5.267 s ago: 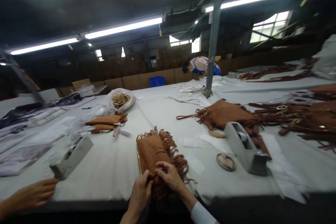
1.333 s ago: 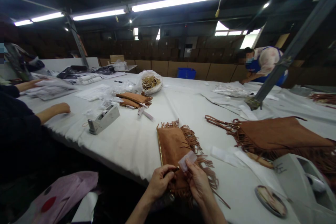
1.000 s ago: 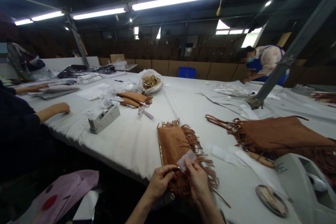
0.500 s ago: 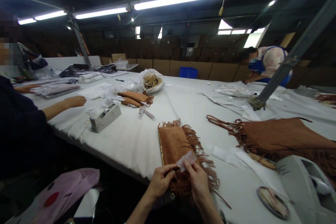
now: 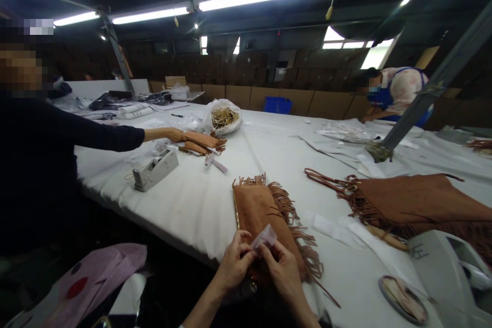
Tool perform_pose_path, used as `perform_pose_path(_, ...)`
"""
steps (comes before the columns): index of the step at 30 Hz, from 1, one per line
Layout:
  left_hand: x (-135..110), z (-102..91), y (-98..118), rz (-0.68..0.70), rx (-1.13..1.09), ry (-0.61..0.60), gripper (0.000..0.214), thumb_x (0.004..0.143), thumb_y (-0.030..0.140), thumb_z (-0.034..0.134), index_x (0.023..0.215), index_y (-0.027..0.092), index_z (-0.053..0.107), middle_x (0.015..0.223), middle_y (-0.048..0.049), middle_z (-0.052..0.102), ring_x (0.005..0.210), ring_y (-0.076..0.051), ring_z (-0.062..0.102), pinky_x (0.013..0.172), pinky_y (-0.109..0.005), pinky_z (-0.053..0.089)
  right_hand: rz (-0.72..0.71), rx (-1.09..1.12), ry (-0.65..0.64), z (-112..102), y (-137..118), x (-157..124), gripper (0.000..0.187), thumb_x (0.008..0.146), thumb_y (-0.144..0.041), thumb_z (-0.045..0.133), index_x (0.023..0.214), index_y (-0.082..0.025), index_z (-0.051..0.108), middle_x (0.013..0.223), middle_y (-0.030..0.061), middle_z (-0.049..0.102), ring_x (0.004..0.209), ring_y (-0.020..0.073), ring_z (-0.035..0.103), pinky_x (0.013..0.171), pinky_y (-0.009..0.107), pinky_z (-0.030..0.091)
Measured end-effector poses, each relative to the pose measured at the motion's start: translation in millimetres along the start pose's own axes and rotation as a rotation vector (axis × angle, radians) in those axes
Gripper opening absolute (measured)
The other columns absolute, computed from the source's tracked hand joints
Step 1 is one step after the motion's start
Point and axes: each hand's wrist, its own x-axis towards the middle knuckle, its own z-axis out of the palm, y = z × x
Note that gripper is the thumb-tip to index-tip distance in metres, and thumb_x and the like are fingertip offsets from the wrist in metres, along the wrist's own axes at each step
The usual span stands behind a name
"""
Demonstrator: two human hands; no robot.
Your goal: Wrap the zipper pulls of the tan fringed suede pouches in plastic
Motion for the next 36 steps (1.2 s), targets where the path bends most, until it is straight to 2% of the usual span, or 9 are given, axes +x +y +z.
perform_pose_path(5, -13, -8.4, 4, 0.016, 0.026, -0.040, 0.039, 0.081, 0.028, 0.060, 0.114, 0.019, 0.042, 0.085, -0.0032, 0.067, 0.076, -0.015, 0.059, 0.069, -0.026, 0.044, -0.063, -0.121, -0.045, 5, -5, -8, 0.033, 0.074, -0.047, 0.066, 0.077, -0.014, 0.071, 0.069, 0.0037, 0.068, 0.066, 0.0193, 0.061, 0.060, 0.025, 0.047)
perform_pose_path(7, -23, -15.9, 3, 0.020, 0.079, 0.099, 0.034, 0.080, 0.032, 0.062, 0.109, 0.019, 0.049, 0.099, -0.0070, 0.066, 0.089, -0.017, 0.060, 0.078, -0.027, 0.044, -0.105, -0.119, -0.068, 8, -8, -13, 0.028, 0.079, -0.042, 0.061, 0.080, -0.016, 0.071, 0.075, 0.0048, 0.069, 0.066, 0.0185, 0.062, 0.061, 0.025, 0.048)
perform_pose_path(10, -43, -27.8, 1, -0.165, 0.044, 0.295, 0.041, 0.082, 0.056, 0.052, 0.087, 0.015, 0.056, 0.082, -0.0080, 0.066, 0.073, -0.016, 0.059, 0.068, -0.027, 0.045, -0.264, -0.161, -0.103, 16, -8, -22, 0.016, 0.081, -0.027, 0.057, 0.082, -0.018, 0.070, 0.083, 0.0062, 0.069, 0.074, 0.0192, 0.064, 0.067, 0.026, 0.050)
perform_pose_path(14, -66, -32.8, 8, -0.554, -0.295, 0.081, 0.070, 0.077, 0.077, 0.037, 0.082, 0.011, 0.060, 0.070, -0.0101, 0.066, 0.056, -0.014, 0.058, 0.054, -0.026, 0.046, -0.620, -0.349, -0.111, 34, 11, -30, 0.026, 0.074, -0.008, 0.048, 0.087, -0.020, 0.067, 0.083, 0.0065, 0.067, 0.078, 0.0200, 0.062, 0.069, 0.030, 0.050)
perform_pose_path(18, -76, -30.2, 16, -0.535, -0.388, -0.043, 0.066, 0.075, 0.073, 0.049, 0.086, 0.010, 0.063, 0.070, -0.0089, 0.066, 0.056, -0.014, 0.061, 0.054, -0.026, 0.048, -0.835, -0.474, -0.145, 42, 31, -40, 0.036, 0.077, -0.006, 0.047, 0.106, -0.021, 0.063, 0.089, 0.0076, 0.068, 0.080, 0.0213, 0.063, 0.072, 0.035, 0.053)
perform_pose_path(21, -76, -33.3, 10, -0.542, -0.412, -0.101, 0.053, 0.071, 0.061, 0.066, 0.086, 0.010, 0.063, 0.069, -0.0069, 0.066, 0.054, -0.012, 0.059, 0.054, -0.023, 0.047, -0.825, -0.475, -0.244, 35, 32, -47, 0.044, 0.078, -0.009, 0.049, 0.120, -0.021, 0.055, 0.099, 0.0090, 0.069, 0.089, 0.0216, 0.064, 0.078, 0.034, 0.054)
perform_pose_path(24, -74, -40.5, -2, -0.559, -0.409, -0.065, 0.052, 0.071, 0.061, 0.065, 0.088, 0.011, 0.061, 0.070, -0.0054, 0.066, 0.053, -0.009, 0.056, 0.052, -0.020, 0.043, -0.760, -0.513, -0.269, 23, 26, -45, 0.048, 0.080, -0.010, 0.048, 0.127, -0.020, 0.050, 0.108, 0.0108, 0.067, 0.099, 0.0218, 0.063, 0.085, 0.034, 0.053)
perform_pose_path(28, -73, -48.1, -12, -0.581, -0.322, -0.055, 0.055, 0.069, 0.065, 0.063, 0.087, 0.013, 0.057, 0.066, -0.0050, 0.066, 0.050, -0.010, 0.054, 0.048, -0.020, 0.037, -0.698, -0.698, -0.174, 16, 17, -29, 0.041, 0.079, -0.011, 0.047, 0.117, -0.019, 0.060, 0.116, 0.0136, 0.063, 0.108, 0.0266, 0.057, 0.091, 0.044, 0.049)
perform_pose_path(36, -68, -43.5, -19, -0.539, -0.288, -0.045, 0.052, 0.059, 0.054, 0.077, 0.081, 0.009, 0.065, 0.064, -0.0055, 0.065, 0.051, -0.011, 0.054, 0.052, -0.023, 0.037, -0.655, -0.857, -0.300, 18, 19, -21, 0.038, 0.075, -0.013, 0.053, 0.107, -0.027, 0.069, 0.122, 0.0109, 0.058, 0.110, 0.0285, 0.053, 0.089, 0.046, 0.043)
